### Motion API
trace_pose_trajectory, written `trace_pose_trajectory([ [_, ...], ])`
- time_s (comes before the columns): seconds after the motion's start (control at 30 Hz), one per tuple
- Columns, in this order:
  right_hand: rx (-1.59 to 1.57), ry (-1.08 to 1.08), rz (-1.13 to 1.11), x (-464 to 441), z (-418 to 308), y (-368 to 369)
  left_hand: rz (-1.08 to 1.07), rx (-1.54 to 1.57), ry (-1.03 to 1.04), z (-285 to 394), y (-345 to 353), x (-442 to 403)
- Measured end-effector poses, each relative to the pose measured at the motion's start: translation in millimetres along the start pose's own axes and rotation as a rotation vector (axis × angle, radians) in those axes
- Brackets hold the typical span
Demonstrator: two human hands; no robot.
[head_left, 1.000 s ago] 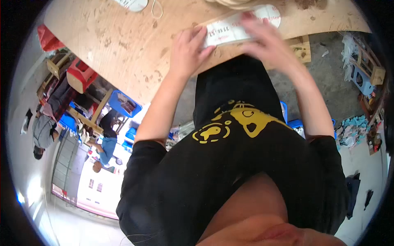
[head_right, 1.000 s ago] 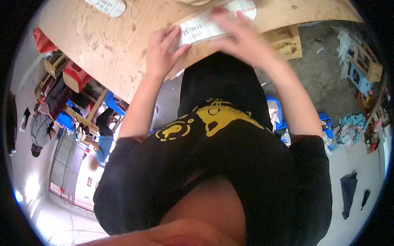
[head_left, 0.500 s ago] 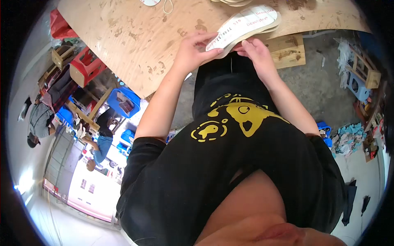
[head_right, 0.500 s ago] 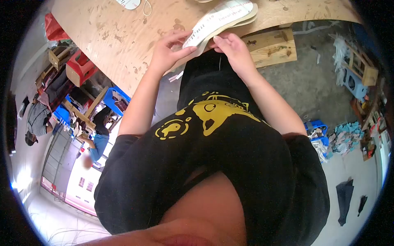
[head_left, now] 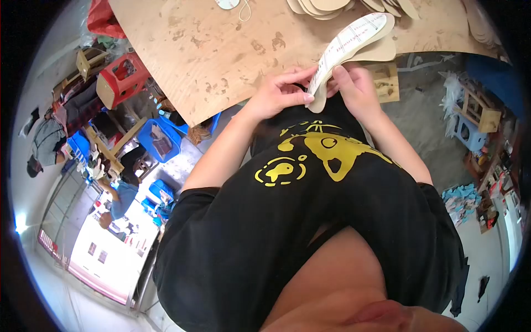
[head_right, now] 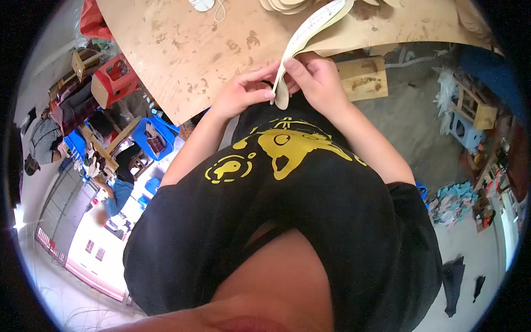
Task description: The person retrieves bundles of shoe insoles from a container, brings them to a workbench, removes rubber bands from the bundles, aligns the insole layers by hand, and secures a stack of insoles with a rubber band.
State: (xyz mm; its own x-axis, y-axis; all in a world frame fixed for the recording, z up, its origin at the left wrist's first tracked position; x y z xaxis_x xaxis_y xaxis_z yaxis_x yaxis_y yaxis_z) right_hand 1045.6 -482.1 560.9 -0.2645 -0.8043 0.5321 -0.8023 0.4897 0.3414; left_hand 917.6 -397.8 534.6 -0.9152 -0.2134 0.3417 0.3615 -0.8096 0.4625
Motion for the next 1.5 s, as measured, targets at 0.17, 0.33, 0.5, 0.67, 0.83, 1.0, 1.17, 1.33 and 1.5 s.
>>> trace_pose_trajectory([
  [0.17,0.171,-0.099,-0.026,22,-64,31,-0.122,0.159,0.13,47,22,11],
  [0.33,0.267,-0.203,-0.01,30,-109,76,-0.139,0.245,0.09,83,19,34],
  [0.5,0.582,-0.271,0.058,28,-135,128,-0.241,0.649,0.377,119,14,52],
  [0.67,0.632,-0.204,-0.023,3,-124,165,0.181,0.419,0.264,144,-25,60],
  [0.83,0.071,-0.155,0.019,-24,-115,143,0.441,0.356,0.303,143,-92,78],
  [1.0,-0.453,-0.169,-0.003,-43,-108,135,0.626,0.38,0.374,132,-171,127],
  [1.17,-0.556,-0.202,-0.5,-84,-73,143,0.916,0.463,0.558,116,-229,172],
  [1.33,-0.232,-0.195,-0.099,-94,-26,156,1.073,0.404,0.603,119,-256,212],
  [1.5,0.225,-0.133,-0.152,-95,16,168,1.097,0.35,0.571,119,-257,213],
])
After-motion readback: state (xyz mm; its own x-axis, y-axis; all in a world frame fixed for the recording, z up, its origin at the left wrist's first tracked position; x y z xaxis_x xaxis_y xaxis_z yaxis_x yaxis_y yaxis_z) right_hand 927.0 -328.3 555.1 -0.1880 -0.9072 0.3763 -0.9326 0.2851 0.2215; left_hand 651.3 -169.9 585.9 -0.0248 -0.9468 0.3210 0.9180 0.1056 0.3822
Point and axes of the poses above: each hand's wrist, its own x-axis away from the middle knuckle, its own y-axis out of the palm, z = x × y, the point moved 7 cm from there along -x, towards the middle knuckle, and after that the axes turned 11 degrees about y, right-handed, at the moved point
